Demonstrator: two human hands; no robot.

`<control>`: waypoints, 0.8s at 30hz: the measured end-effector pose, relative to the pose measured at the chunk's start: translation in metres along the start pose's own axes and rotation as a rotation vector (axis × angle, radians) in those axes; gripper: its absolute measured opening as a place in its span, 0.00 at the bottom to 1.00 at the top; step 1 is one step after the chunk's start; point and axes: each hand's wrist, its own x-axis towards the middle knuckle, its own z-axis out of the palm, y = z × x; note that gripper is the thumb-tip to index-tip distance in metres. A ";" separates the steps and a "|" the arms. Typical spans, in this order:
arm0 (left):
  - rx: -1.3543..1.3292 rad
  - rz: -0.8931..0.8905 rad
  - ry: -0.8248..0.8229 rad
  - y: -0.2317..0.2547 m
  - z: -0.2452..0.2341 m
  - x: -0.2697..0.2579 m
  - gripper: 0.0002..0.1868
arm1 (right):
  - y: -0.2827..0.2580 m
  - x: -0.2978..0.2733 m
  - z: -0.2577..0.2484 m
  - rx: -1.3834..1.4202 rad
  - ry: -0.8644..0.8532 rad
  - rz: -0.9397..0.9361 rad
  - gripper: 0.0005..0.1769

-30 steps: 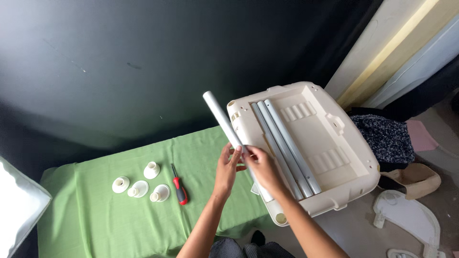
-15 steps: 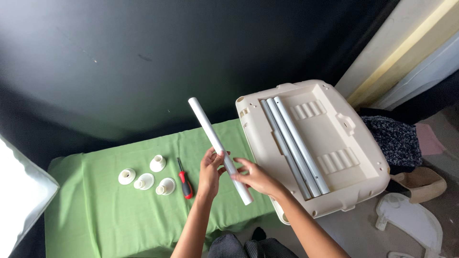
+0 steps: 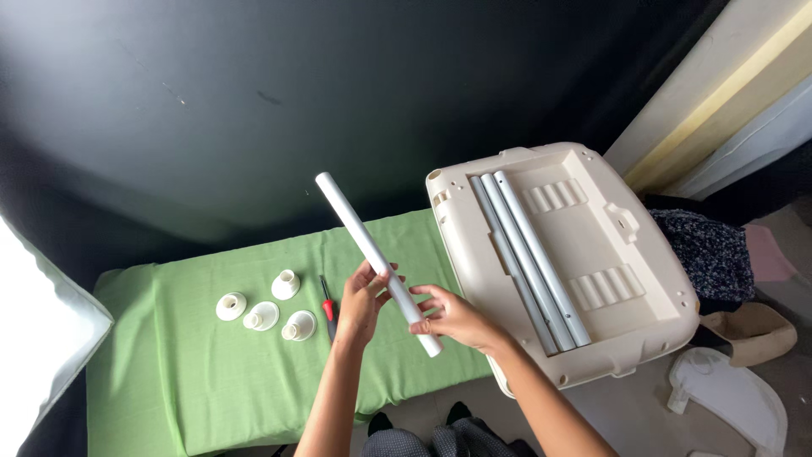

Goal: The person uses a screwdriver to remove four legs from an overturned white plastic table. They unscrew each leg, place the detached legs on a green cloth, and then insert the legs into slots on the table base.

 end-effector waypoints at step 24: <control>0.285 -0.045 -0.259 0.027 0.018 -0.011 0.29 | -0.006 -0.002 0.020 -0.005 0.057 0.013 0.36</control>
